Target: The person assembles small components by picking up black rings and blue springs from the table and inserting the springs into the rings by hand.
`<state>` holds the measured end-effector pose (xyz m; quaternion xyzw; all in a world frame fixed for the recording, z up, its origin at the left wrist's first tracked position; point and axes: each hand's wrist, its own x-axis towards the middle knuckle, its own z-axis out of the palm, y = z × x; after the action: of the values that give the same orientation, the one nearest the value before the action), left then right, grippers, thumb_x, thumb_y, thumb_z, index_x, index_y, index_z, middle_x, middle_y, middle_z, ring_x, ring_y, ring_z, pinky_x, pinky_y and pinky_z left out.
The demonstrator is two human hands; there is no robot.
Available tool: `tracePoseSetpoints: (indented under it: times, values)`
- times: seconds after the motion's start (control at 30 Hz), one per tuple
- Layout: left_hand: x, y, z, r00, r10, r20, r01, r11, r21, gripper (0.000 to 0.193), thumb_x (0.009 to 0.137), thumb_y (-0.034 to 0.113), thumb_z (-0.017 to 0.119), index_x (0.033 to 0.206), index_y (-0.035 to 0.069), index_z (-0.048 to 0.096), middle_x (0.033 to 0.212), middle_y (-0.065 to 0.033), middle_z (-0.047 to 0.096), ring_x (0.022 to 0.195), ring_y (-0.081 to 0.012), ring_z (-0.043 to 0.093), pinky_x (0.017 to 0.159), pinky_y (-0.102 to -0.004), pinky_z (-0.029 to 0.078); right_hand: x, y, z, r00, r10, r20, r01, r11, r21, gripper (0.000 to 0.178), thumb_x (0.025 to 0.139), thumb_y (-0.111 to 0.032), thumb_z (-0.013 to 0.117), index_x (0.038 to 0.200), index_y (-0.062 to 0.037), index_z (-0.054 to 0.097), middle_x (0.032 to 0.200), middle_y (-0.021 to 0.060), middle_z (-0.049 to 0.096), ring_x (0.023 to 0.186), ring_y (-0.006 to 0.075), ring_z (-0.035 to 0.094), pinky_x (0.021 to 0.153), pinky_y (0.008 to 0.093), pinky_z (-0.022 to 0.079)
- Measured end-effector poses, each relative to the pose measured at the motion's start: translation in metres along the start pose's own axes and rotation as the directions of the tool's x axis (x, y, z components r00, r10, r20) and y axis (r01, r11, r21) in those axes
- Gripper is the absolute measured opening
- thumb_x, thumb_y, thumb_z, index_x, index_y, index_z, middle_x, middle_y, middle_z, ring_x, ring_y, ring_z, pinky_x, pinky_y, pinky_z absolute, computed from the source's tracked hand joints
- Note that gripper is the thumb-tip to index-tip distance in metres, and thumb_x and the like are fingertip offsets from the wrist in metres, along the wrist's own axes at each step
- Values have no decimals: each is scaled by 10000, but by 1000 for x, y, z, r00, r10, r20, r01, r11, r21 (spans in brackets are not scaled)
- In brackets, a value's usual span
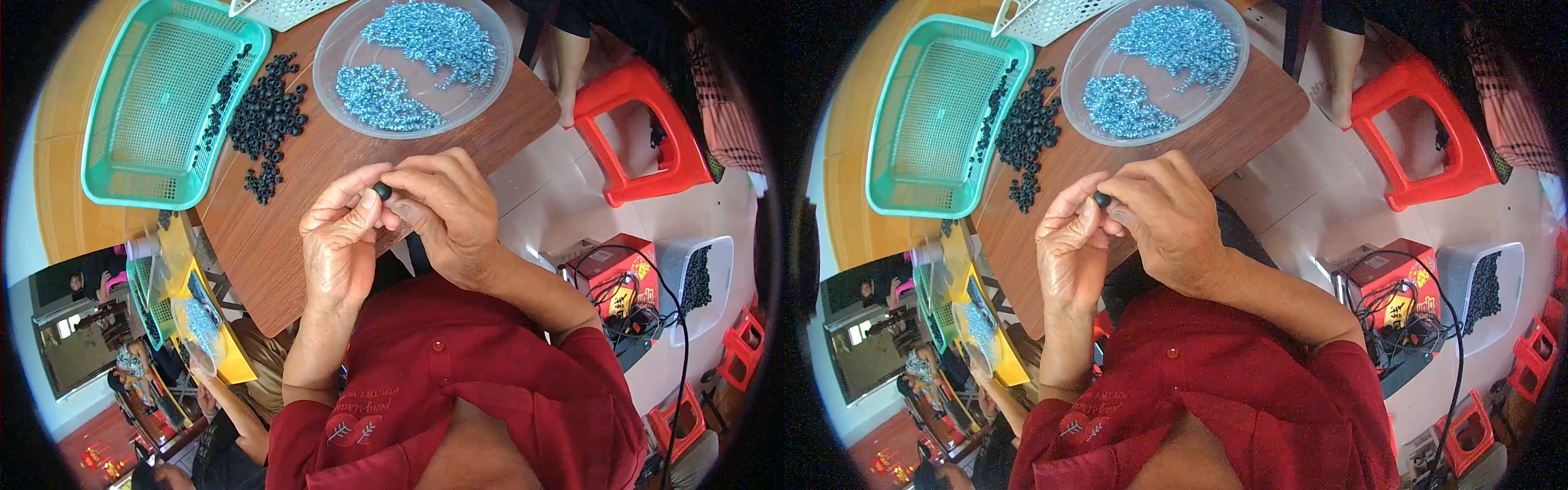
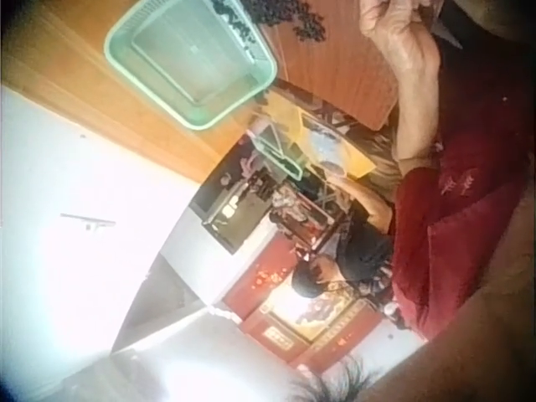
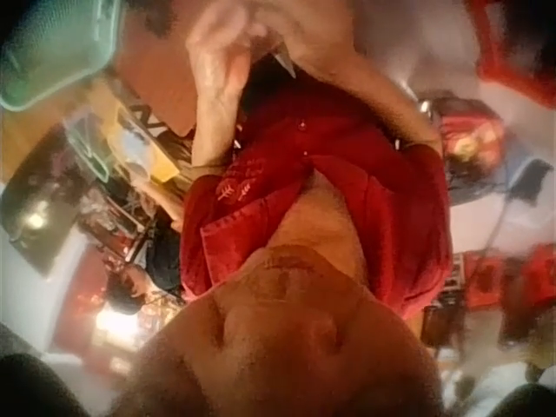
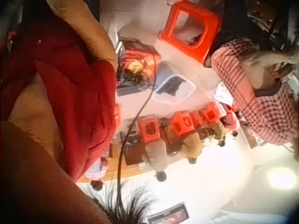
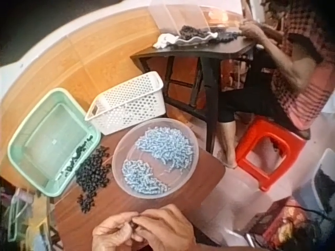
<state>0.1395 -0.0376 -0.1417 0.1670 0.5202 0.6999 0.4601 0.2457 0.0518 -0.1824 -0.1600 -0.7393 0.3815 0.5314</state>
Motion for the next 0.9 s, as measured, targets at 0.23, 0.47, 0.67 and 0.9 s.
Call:
tracePoseSetpoints:
  times: [0.23,0.47,0.67,0.9]
  values:
    - [3,0,-15,991,-127,50,134,973,-190,236,875,73,601,1067,-61,571,848,-113,630,691,-168,595,668,-253,501,-2,-3,5,989,136,49,-141,982,128,159,728,-19,645,883,-27,612,849,96,610,756,275,553,667,361,440]
    - [6,-4,-25,992,-115,51,125,943,-307,228,870,79,611,1056,-49,579,869,-96,623,747,-176,593,680,-278,472,3,-4,12,991,108,74,-115,987,109,150,732,-16,639,880,-35,623,854,94,610,761,268,550,674,355,444]
    - [3,-5,-25,995,-93,-38,86,984,-154,194,863,34,606,1037,-49,590,869,-91,629,715,-174,604,679,-269,486,7,4,18,998,-67,11,68,997,-25,203,683,-13,640,882,-51,634,875,71,594,757,257,532,640,342,448]
    - [2,-2,-22,995,-18,-100,22,999,37,174,842,-11,617,1007,-64,614,932,-110,648,714,-151,621,670,-245,523,4,3,16,995,-26,100,31,998,-50,271,658,30,673,921,-34,662,891,81,606,770,237,548,629,305,456]
